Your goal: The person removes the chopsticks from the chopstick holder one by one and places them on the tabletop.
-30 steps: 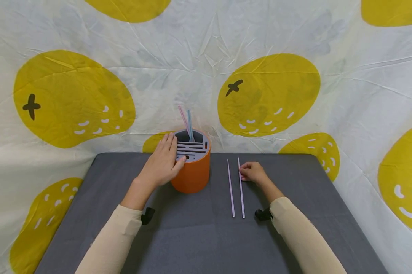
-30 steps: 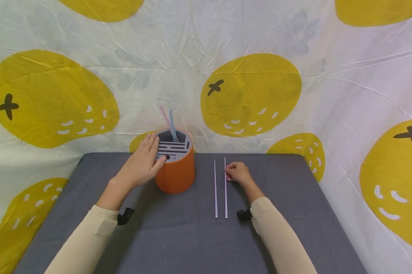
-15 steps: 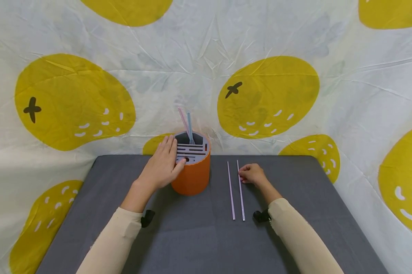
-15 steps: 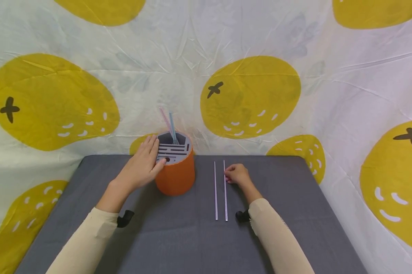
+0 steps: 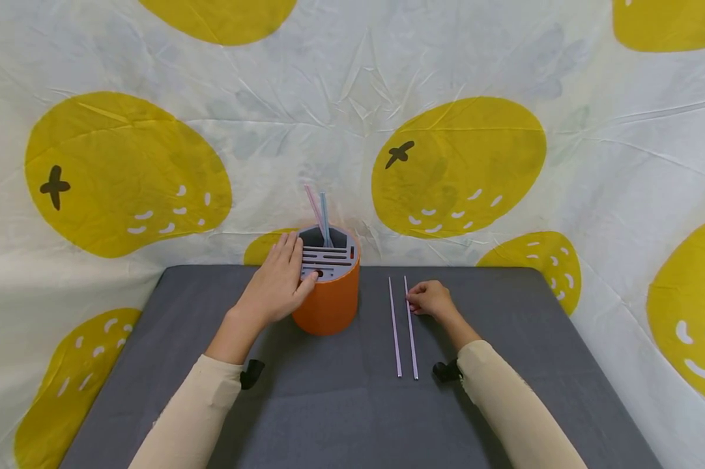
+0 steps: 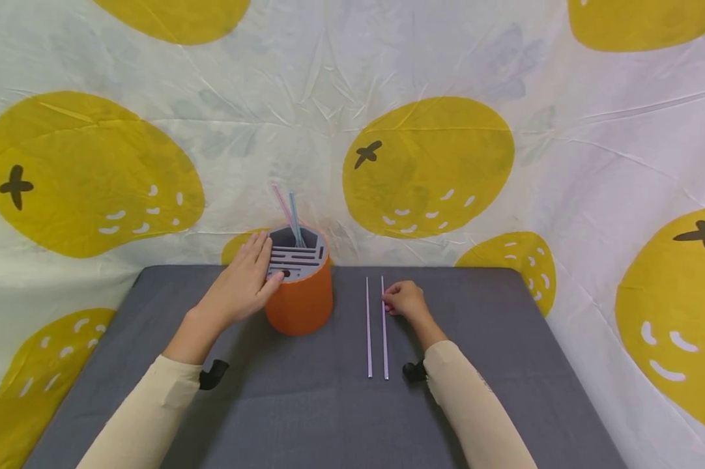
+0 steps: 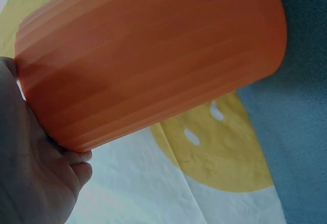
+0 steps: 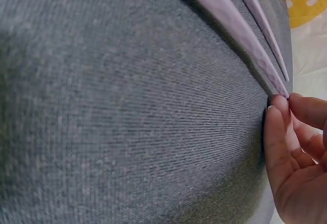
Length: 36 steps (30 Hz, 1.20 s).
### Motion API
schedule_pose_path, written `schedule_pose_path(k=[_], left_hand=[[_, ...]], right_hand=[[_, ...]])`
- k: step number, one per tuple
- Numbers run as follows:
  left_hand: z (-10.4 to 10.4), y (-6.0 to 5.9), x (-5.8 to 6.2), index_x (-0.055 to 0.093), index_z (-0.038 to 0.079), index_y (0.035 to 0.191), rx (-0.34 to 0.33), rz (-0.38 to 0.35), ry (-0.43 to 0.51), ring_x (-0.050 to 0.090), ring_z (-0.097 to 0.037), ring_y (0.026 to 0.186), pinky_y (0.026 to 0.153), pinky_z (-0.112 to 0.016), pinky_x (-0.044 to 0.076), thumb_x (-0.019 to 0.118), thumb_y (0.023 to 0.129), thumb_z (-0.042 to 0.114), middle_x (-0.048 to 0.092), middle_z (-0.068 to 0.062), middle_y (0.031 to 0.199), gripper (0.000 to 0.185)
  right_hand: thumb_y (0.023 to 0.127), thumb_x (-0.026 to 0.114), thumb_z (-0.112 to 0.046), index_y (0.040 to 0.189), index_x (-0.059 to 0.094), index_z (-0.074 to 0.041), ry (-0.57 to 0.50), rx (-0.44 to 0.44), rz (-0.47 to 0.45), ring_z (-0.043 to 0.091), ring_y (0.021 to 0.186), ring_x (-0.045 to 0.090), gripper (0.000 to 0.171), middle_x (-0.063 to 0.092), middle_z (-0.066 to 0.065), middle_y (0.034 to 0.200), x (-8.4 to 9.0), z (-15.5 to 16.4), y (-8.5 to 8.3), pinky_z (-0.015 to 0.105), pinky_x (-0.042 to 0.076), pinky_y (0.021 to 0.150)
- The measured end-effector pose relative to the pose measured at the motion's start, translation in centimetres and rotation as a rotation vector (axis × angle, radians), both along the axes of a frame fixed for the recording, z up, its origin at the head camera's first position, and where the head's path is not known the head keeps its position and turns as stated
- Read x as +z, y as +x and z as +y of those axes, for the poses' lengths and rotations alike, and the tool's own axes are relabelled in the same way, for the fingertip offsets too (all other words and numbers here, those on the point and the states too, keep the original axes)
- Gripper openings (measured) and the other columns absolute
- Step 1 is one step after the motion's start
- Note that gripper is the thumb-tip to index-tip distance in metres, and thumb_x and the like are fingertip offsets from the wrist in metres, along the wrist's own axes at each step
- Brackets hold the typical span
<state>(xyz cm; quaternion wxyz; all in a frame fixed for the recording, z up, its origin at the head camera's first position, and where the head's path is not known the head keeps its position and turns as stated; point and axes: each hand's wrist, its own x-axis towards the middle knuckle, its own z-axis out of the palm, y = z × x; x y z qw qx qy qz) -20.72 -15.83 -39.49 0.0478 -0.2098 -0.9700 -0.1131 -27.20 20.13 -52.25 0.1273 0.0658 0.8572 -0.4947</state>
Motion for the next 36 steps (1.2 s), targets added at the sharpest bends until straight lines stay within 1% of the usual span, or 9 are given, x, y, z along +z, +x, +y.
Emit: schedule_pose_path(k=[6,9,13,19,23,28,30,34,36], left_hand=[[0.0,0.0,0.1,0.014,-0.006,0.163,0.003,-0.012,-0.001,0.002,-0.038,0.161,0.132,-0.05,0.008,0.032,0.109,0.05,0.001,-0.02,0.173,0.079],[0.0,0.0,0.1,0.014,-0.006,0.163,0.004,-0.006,-0.003,0.001,-0.038,0.161,0.132,-0.05,0.008,0.032,0.109,0.05,0.003,-0.021,0.173,0.08],[0.0,-0.1,0.1,0.015,-0.006,0.163,0.004,0.006,-0.005,0.003,-0.039,0.161,0.131,-0.05,0.009,0.032,0.109,0.05,0.006,-0.022,0.173,0.079],[-0.1,0.0,0.2,0.016,-0.006,0.162,0.005,0.013,0.002,0.004,-0.039,0.161,0.131,-0.05,0.01,0.033,0.109,0.05,0.007,-0.023,0.173,0.079],[-0.1,0.0,0.1,0.016,-0.006,0.162,0.004,0.016,0.006,0.005,-0.039,0.161,0.131,-0.05,0.01,0.033,0.109,0.05,0.007,-0.022,0.173,0.079],[-0.1,-0.1,-0.3,0.014,-0.005,0.163,0.005,0.009,-0.001,0.005,-0.04,0.161,0.131,-0.05,0.009,0.032,0.109,0.052,0.005,-0.021,0.173,0.081],[-0.1,-0.1,-0.4,0.013,-0.005,0.163,0.007,0.008,-0.002,0.005,-0.039,0.161,0.131,-0.05,0.009,0.032,0.109,0.052,0.005,-0.021,0.173,0.081],[0.0,-0.1,-0.4,0.015,-0.005,0.163,0.012,0.016,0.0,0.006,-0.039,0.161,0.131,-0.05,0.01,0.033,0.109,0.052,0.007,-0.021,0.173,0.08],[0.0,-0.1,-0.4,0.015,-0.005,0.163,0.013,0.014,0.0,0.006,-0.039,0.161,0.131,-0.05,0.01,0.033,0.109,0.051,0.007,-0.021,0.173,0.08]], right_hand=[[0.095,0.072,-0.006,0.102,0.074,0.007,0.031,0.003,0.008,0.008,0.059,0.065,0.015,0.071,0.006,0.073,-0.3,0.1,-0.3,0.024,0.06,0.057],[0.095,0.073,-0.007,0.101,0.074,0.006,0.034,-0.001,0.006,0.008,0.059,0.065,0.015,0.07,0.005,0.072,-0.4,0.2,-0.5,0.026,0.061,0.057],[0.096,0.073,-0.01,0.103,0.074,0.006,0.025,-0.004,0.001,0.009,0.062,0.066,0.017,0.071,0.007,0.074,-0.2,0.3,-0.5,0.025,0.061,0.058],[0.097,0.072,-0.011,0.106,0.072,0.006,-0.002,0.002,0.009,0.01,0.065,0.066,0.019,0.072,0.009,0.081,0.2,0.3,0.0,0.025,0.061,0.06],[0.097,0.071,-0.01,0.107,0.071,0.006,0.008,0.026,0.053,0.01,0.067,0.067,0.019,0.073,0.011,0.083,0.5,0.3,0.0,0.025,0.061,0.061],[0.097,0.072,-0.012,0.107,0.073,0.003,0.086,0.065,0.137,0.011,0.066,0.068,0.019,0.075,0.012,0.086,1.2,0.4,-0.3,0.027,0.061,0.062],[0.097,0.072,-0.015,0.107,0.074,0.002,0.125,0.096,0.169,0.011,0.066,0.068,0.019,0.075,0.012,0.086,1.5,0.4,-0.5,0.028,0.061,0.062],[0.097,0.072,-0.019,0.108,0.075,-0.001,0.189,0.148,0.229,0.012,0.064,0.067,0.021,0.076,0.01,0.083,2.9,0.2,-0.8,0.029,0.058,0.062],[0.097,0.072,-0.02,0.108,0.075,-0.002,0.199,0.167,0.257,0.012,0.064,0.067,0.021,0.076,0.01,0.083,3.8,0.0,-0.9,0.028,0.057,0.062]])
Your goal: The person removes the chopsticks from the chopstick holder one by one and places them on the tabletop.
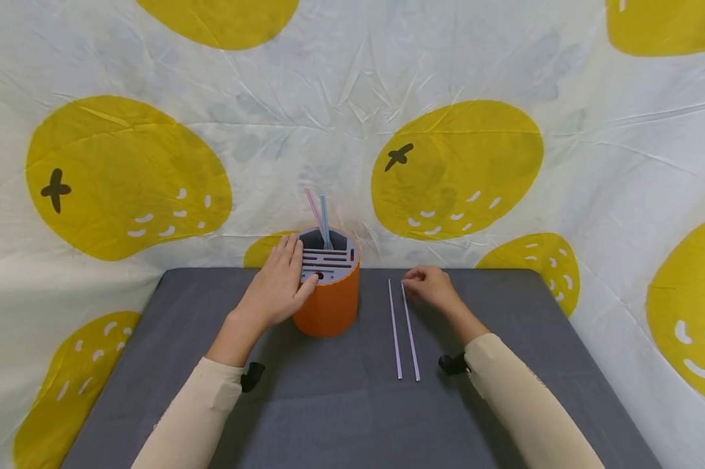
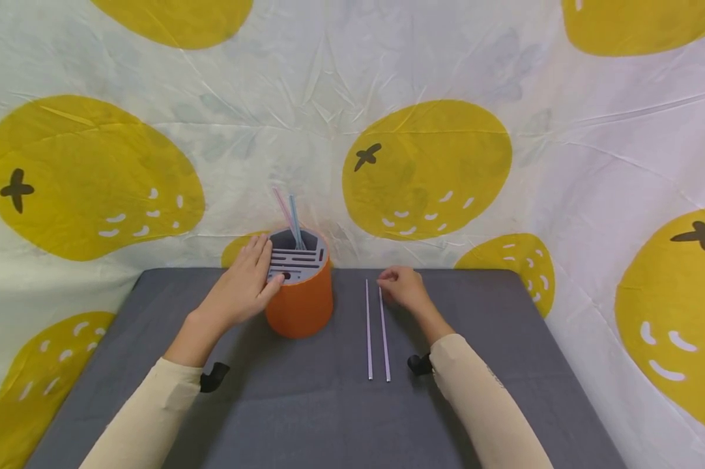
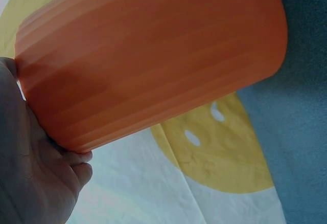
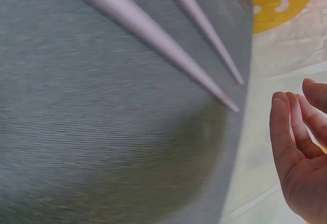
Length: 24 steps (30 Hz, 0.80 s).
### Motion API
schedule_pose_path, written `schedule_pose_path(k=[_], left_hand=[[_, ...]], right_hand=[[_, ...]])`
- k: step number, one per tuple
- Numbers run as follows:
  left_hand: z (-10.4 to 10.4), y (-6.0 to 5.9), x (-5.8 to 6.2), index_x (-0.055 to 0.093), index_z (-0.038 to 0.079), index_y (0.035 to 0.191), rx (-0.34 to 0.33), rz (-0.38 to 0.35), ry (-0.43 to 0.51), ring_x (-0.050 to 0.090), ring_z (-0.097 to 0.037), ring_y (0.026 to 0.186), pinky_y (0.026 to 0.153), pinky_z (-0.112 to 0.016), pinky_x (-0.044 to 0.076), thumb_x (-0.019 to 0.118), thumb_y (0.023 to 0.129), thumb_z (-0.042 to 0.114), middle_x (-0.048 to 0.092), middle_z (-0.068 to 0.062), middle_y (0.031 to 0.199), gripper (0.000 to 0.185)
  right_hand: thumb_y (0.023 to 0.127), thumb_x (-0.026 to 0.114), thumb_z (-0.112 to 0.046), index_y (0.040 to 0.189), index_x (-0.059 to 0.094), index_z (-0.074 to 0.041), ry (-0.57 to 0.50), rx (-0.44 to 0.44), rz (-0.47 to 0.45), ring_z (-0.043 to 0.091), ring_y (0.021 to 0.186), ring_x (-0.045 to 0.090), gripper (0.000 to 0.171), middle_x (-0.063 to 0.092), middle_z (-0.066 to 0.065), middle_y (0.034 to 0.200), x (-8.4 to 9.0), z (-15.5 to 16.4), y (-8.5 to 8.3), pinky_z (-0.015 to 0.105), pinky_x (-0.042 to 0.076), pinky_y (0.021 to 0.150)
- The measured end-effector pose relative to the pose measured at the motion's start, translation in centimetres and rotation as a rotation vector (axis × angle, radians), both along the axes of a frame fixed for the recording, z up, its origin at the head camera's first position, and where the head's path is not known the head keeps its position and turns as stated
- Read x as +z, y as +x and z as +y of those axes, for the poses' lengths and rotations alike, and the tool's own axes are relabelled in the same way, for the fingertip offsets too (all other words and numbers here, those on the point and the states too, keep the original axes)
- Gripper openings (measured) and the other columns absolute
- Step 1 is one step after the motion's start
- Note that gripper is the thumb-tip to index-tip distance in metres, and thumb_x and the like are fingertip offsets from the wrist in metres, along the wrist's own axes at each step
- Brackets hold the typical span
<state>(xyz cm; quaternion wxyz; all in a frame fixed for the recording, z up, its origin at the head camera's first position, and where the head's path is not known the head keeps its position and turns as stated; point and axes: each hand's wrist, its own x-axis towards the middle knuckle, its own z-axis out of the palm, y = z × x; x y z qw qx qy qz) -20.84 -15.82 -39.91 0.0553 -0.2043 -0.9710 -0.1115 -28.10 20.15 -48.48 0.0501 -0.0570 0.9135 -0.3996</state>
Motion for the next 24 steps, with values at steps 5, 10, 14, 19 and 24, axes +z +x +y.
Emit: schedule_pose_path(k=[5,10,14,19,24], left_hand=[[0.0,0.1,0.1,0.014,-0.005,0.163,0.001,-0.01,0.002,0.005,-0.039,0.161,0.131,-0.05,0.01,0.033,0.109,0.051,0.006,-0.021,0.173,0.08],[0.0,0.1,0.1,0.014,-0.005,0.163,0.0,-0.015,0.001,0.004,-0.038,0.161,0.131,-0.05,0.009,0.033,0.109,0.051,0.007,-0.021,0.173,0.081],[0.1,0.1,0.1,0.014,-0.006,0.163,-0.005,-0.011,0.001,0.006,-0.04,0.161,0.131,-0.051,0.01,0.034,0.108,0.051,0.008,-0.022,0.173,0.081],[0.1,0.0,0.3,0.013,-0.006,0.163,-0.007,-0.007,-0.005,0.006,-0.041,0.161,0.131,-0.051,0.01,0.033,0.109,0.05,0.007,-0.022,0.173,0.08],[0.1,0.1,0.5,0.013,-0.005,0.163,-0.003,-0.031,-0.004,0.001,-0.038,0.161,0.132,-0.049,0.007,0.032,0.109,0.05,0.002,-0.02,0.173,0.08]], right_hand=[[0.096,0.073,-0.02,0.106,0.075,-0.002,-0.047,0.054,0.065,0.011,0.065,0.066,0.021,0.075,0.008,0.083,2.4,-1.0,-0.4,0.026,0.056,0.061],[0.097,0.072,-0.022,0.109,0.075,-0.003,-0.065,0.097,0.122,0.022,0.075,0.073,0.023,0.077,0.009,0.089,4.5,-2.5,-1.1,0.027,0.06,0.066],[0.1,0.07,-0.026,0.122,0.072,-0.001,-0.098,0.114,0.096,0.032,0.095,0.074,0.033,0.077,0.017,0.106,6.4,-4.0,-1.5,0.036,0.064,0.081],[0.1,0.071,-0.025,0.125,0.07,0.0,-0.139,0.135,0.127,0.028,0.098,0.073,0.036,0.076,0.017,0.112,8.2,-6.0,-2.2,0.041,0.062,0.087],[0.099,0.071,-0.018,0.125,0.07,0.0,-0.198,0.157,0.212,0.029,0.096,0.072,0.032,0.076,0.013,0.112,9.0,-7.9,-2.8,0.035,0.06,0.082]])
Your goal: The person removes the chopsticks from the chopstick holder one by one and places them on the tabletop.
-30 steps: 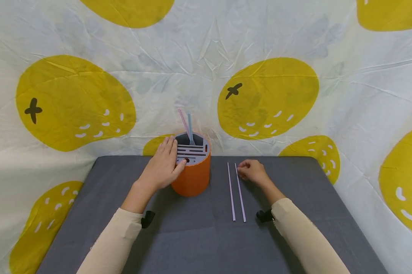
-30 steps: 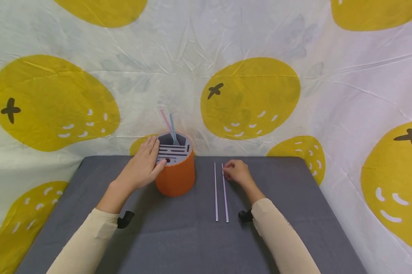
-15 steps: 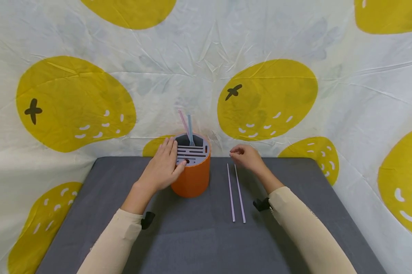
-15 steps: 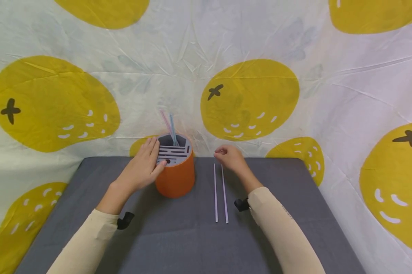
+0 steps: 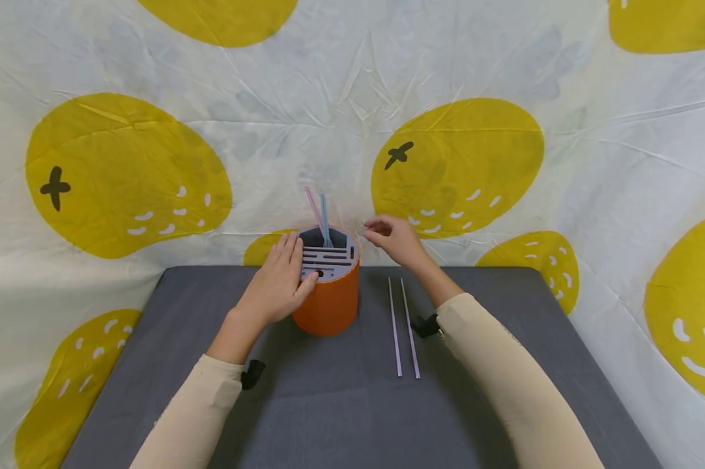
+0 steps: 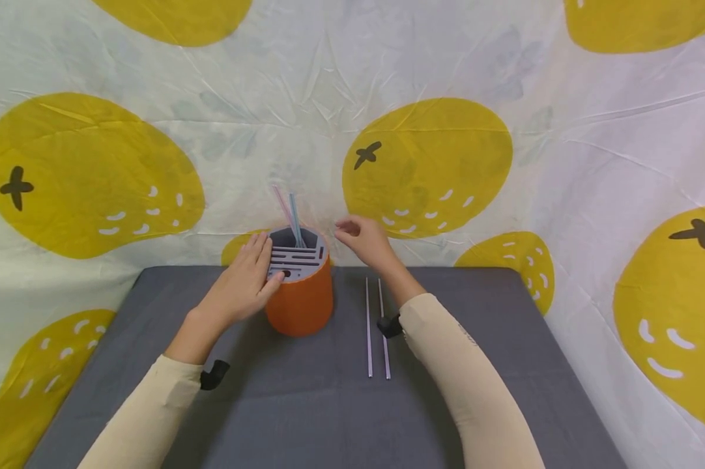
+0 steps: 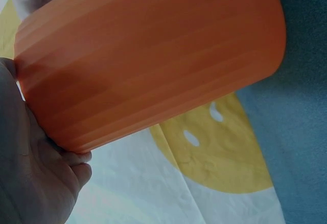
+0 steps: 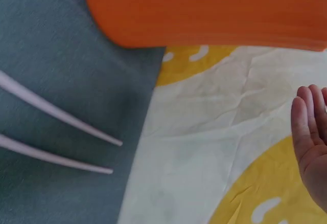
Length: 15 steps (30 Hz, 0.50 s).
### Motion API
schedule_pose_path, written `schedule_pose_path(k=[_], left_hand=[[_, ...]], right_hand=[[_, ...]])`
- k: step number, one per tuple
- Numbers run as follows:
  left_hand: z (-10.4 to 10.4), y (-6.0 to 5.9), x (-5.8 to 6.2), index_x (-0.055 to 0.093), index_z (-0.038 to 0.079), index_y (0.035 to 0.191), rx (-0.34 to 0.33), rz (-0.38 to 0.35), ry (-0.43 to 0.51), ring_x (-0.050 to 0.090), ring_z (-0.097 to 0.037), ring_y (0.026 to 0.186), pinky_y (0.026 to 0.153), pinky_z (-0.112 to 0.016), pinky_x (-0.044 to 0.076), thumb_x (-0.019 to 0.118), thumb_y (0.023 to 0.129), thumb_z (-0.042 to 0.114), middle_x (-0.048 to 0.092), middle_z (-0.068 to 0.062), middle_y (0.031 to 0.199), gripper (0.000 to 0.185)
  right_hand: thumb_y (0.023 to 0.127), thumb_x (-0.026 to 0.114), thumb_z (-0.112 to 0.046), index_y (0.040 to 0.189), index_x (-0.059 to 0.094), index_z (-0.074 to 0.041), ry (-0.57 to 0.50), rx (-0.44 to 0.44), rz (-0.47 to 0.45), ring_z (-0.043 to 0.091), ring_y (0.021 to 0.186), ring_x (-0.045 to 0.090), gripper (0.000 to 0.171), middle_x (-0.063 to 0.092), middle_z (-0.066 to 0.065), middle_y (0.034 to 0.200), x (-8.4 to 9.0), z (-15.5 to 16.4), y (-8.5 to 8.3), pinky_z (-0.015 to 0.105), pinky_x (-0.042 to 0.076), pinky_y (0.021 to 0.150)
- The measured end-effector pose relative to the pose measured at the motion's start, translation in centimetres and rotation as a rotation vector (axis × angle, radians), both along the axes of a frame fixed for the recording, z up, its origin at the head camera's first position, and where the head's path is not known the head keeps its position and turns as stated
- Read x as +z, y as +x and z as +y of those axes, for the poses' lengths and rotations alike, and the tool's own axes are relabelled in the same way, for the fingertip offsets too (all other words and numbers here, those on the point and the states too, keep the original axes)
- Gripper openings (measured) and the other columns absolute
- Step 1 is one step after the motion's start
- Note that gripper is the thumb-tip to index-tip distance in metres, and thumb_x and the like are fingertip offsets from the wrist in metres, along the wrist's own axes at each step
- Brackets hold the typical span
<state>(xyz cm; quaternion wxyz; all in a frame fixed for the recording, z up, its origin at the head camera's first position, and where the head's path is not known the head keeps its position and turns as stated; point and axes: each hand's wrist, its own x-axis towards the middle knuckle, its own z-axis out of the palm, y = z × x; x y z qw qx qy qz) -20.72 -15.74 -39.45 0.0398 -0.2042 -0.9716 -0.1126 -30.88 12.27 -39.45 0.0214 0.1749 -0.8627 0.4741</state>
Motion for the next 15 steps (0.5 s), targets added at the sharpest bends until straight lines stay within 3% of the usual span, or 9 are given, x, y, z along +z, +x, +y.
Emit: schedule_pose_path(k=[5,15], left_hand=[[-0.1,-0.1,-0.1,0.013,-0.005,0.163,0.001,0.003,0.003,0.004,-0.039,0.161,0.131,-0.05,0.008,0.033,0.109,0.05,0.004,-0.021,0.173,0.08],[-0.1,-0.1,-0.2,0.015,-0.006,0.163,0.001,0.01,0.017,0.003,-0.038,0.161,0.131,-0.05,0.009,0.033,0.109,0.05,0.006,-0.021,0.173,0.08]], right_hand=[[0.098,0.072,-0.016,0.126,0.07,-0.001,-0.067,0.026,0.041,0.029,0.1,0.071,0.032,0.075,0.013,0.115,0.7,-1.7,-0.4,0.037,0.059,0.086],[0.097,0.075,-0.02,0.126,0.071,-0.004,-0.086,0.05,0.05,0.025,0.102,0.072,0.033,0.075,0.01,0.116,2.0,-4.1,-1.1,0.041,0.06,0.094]])
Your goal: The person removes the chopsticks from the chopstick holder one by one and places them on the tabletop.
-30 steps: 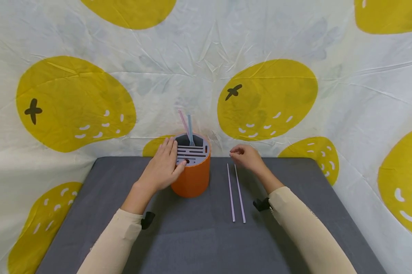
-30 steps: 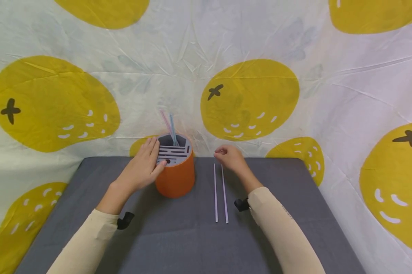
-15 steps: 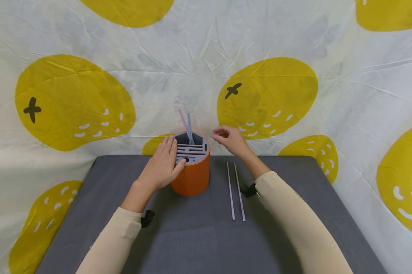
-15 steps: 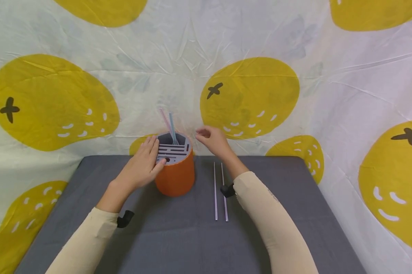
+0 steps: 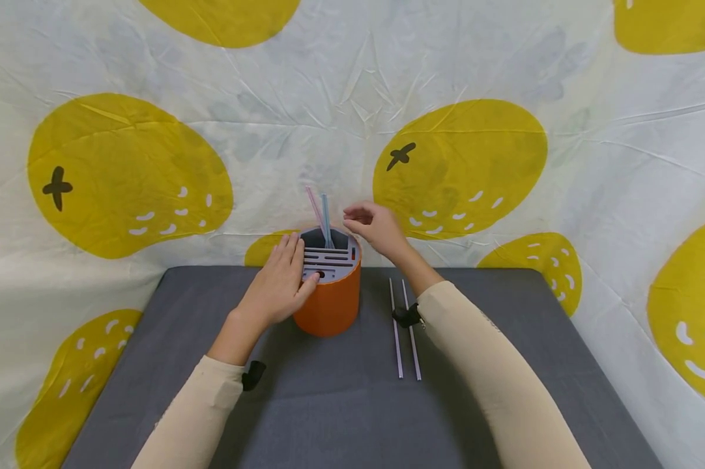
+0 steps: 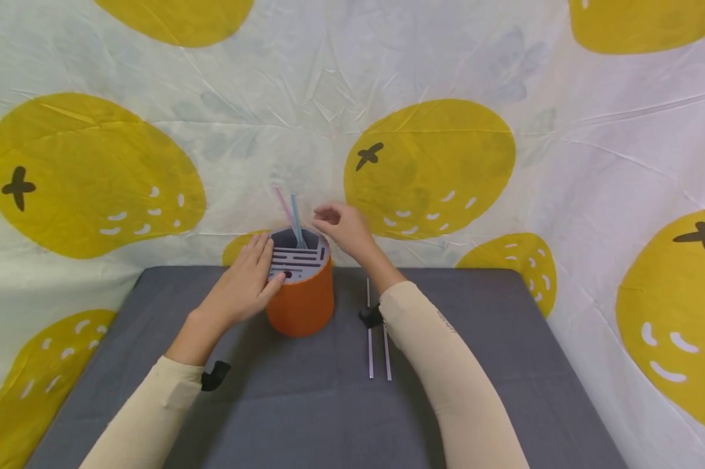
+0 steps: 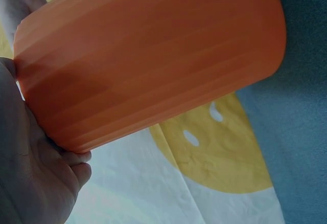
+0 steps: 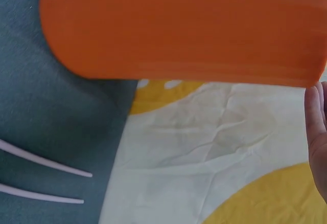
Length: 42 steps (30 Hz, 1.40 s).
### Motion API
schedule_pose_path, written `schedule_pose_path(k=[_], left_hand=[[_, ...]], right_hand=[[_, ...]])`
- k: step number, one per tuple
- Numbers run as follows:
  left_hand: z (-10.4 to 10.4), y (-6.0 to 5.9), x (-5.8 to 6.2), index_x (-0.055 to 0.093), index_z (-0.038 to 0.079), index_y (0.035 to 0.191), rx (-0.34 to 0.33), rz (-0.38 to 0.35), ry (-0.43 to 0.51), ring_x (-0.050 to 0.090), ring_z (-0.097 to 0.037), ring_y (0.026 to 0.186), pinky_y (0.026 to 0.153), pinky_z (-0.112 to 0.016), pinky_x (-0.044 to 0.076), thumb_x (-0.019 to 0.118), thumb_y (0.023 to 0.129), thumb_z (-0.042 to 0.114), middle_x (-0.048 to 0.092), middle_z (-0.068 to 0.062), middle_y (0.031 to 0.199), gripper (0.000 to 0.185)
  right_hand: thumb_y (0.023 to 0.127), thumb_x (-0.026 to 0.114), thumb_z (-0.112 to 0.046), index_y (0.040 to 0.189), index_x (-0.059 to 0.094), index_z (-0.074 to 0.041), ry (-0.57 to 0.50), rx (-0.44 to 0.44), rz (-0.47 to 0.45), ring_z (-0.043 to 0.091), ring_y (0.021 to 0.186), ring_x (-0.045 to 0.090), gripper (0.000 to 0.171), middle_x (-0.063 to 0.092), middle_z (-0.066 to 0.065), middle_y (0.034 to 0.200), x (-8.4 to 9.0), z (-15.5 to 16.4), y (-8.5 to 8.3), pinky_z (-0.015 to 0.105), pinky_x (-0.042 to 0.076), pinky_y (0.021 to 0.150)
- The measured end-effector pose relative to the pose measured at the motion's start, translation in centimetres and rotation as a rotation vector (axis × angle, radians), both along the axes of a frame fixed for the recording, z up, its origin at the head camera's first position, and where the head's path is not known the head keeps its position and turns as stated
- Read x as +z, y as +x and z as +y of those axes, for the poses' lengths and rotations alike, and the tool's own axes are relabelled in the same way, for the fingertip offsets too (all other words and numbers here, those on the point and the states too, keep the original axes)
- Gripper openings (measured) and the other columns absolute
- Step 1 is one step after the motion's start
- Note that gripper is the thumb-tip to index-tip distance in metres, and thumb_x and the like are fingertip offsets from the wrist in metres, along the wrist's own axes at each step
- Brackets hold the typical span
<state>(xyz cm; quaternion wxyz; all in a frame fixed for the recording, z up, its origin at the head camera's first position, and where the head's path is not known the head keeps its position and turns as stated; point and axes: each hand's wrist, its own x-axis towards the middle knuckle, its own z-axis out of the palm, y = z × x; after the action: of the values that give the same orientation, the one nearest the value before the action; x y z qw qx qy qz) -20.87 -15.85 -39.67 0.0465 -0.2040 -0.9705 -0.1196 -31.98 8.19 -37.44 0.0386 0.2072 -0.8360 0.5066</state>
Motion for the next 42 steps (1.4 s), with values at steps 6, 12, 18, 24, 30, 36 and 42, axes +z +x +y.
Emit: schedule_pose_path(k=[6,12,18,24,30,36,42], left_hand=[[0.0,-0.1,0.1,0.013,-0.005,0.163,0.001,-0.004,-0.003,0.002,-0.037,0.161,0.132,-0.049,0.008,0.032,0.109,0.051,0.002,-0.019,0.174,0.08],[0.0,-0.1,0.3,0.013,-0.005,0.163,-0.001,-0.007,-0.003,0.002,-0.038,0.161,0.131,-0.049,0.008,0.032,0.109,0.051,0.001,-0.019,0.174,0.08],[0.1,-0.1,0.2,0.012,-0.005,0.163,-0.007,-0.006,-0.006,0.001,-0.037,0.162,0.132,-0.048,0.008,0.031,0.109,0.052,0.003,-0.021,0.173,0.08],[0.0,-0.2,0.0,0.013,-0.005,0.163,-0.007,-0.006,-0.005,-0.001,-0.036,0.162,0.132,-0.048,0.007,0.03,0.11,0.051,0.001,-0.019,0.174,0.08],[0.0,-0.1,-0.1,0.015,-0.005,0.163,-0.005,-0.004,0.003,0.0,-0.036,0.162,0.132,-0.048,0.008,0.031,0.109,0.052,0.001,-0.019,0.174,0.08],[0.0,-0.1,-0.2,0.015,-0.005,0.163,-0.003,0.002,0.007,0.001,-0.036,0.162,0.132,-0.048,0.008,0.031,0.109,0.052,0.004,-0.02,0.173,0.08],[-0.1,0.0,-0.3,0.015,-0.005,0.163,-0.007,0.021,0.013,0.005,-0.038,0.161,0.131,-0.049,0.01,0.031,0.109,0.052,0.007,-0.022,0.173,0.08]], right_hand=[[0.097,0.075,-0.023,0.126,0.071,-0.005,0.025,0.029,-0.024,0.023,0.102,0.072,0.035,0.075,0.009,0.115,0.5,-1.6,-0.4,0.039,0.06,0.093],[0.097,0.074,-0.026,0.119,0.072,-0.009,0.123,-0.001,0.01,0.022,0.101,0.07,0.028,0.074,0.007,0.11,0.9,-3.0,-0.4,0.038,0.06,0.092],[0.097,0.074,-0.025,0.115,0.071,-0.009,0.145,-0.054,0.021,0.022,0.099,0.07,0.024,0.074,0.008,0.108,0.7,-3.8,0.0,0.037,0.059,0.09],[0.097,0.074,-0.021,0.11,0.072,-0.009,0.147,-0.089,0.034,0.023,0.097,0.069,0.018,0.074,0.008,0.105,0.6,-4.2,0.2,0.037,0.059,0.088],[0.097,0.074,-0.022,0.106,0.072,-0.01,0.143,-0.104,0.04,0.023,0.097,0.068,0.015,0.074,0.007,0.103,0.5,-4.3,0.2,0.037,0.058,0.088],[0.098,0.072,-0.021,0.106,0.072,-0.01,0.103,-0.104,0.032,0.022,0.09,0.067,0.014,0.073,0.007,0.1,0.6,-4.2,0.4,0.035,0.059,0.082],[0.099,0.071,-0.019,0.108,0.07,-0.008,0.03,-0.098,0.023,0.023,0.088,0.068,0.014,0.071,0.009,0.1,1.1,-3.9,0.5,0.034,0.061,0.08]])
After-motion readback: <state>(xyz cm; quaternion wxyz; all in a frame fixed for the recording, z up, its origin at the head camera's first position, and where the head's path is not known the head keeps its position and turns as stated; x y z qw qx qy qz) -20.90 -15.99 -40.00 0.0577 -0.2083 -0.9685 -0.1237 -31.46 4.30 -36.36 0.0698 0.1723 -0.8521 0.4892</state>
